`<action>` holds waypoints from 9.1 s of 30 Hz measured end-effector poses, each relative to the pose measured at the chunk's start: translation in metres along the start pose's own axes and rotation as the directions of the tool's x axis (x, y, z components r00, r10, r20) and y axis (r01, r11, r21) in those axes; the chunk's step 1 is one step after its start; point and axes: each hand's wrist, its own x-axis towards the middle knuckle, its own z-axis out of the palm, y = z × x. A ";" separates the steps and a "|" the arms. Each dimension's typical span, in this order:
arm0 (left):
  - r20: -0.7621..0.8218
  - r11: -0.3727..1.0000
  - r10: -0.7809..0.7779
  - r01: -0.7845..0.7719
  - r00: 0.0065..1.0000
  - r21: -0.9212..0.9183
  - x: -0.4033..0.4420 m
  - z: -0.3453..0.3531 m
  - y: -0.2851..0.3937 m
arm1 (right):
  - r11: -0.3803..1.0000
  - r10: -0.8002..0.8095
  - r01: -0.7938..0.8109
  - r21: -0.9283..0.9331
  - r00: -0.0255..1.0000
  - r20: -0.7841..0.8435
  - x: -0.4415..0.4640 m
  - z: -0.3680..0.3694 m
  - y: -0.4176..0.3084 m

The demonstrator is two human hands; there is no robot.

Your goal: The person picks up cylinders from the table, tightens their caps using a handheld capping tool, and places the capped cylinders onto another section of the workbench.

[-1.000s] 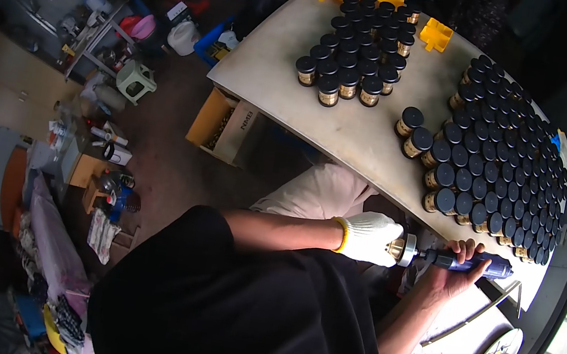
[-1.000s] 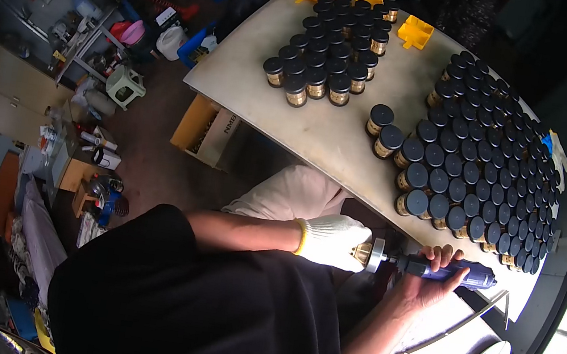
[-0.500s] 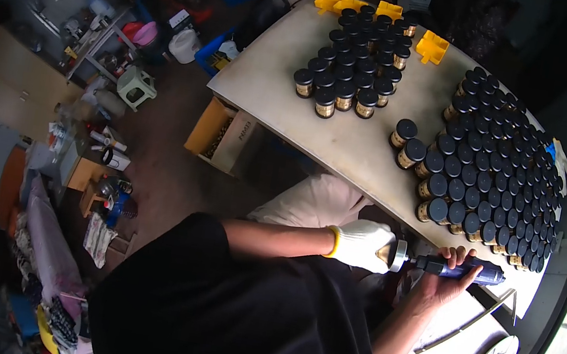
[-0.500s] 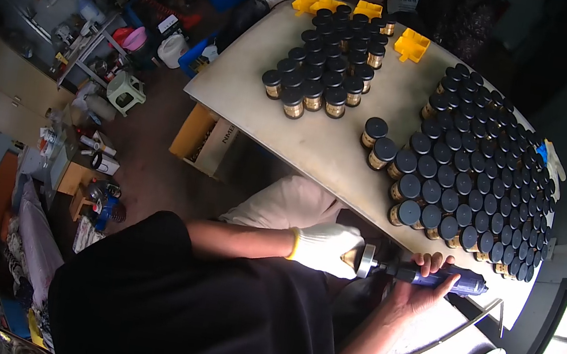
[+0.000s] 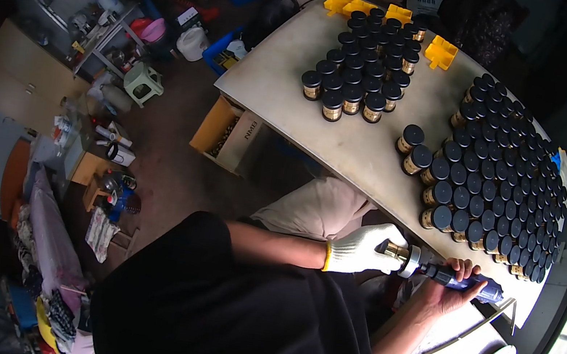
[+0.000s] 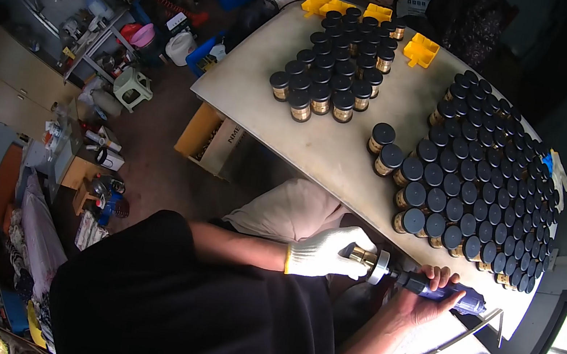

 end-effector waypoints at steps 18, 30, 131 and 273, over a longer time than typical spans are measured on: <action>-0.092 0.643 0.431 -0.234 0.898 0.729 -0.002 -0.035 0.061 | 1.000 -0.025 0.024 -0.018 0.998 -0.055 -0.001 0.006 0.002; -0.174 0.410 0.748 -0.241 0.640 0.879 0.068 -0.102 0.061 | 0.999 0.006 -0.008 -0.034 0.999 -0.045 -0.001 0.000 0.004; -0.056 0.265 0.645 -0.155 0.762 0.952 0.062 -0.078 0.070 | 0.998 -0.060 0.060 0.001 0.994 -0.088 0.001 0.001 -0.003; 0.111 0.412 0.625 -0.447 0.773 0.794 0.067 -0.006 0.042 | 0.999 -0.037 0.039 0.027 0.998 -0.052 0.002 0.002 -0.013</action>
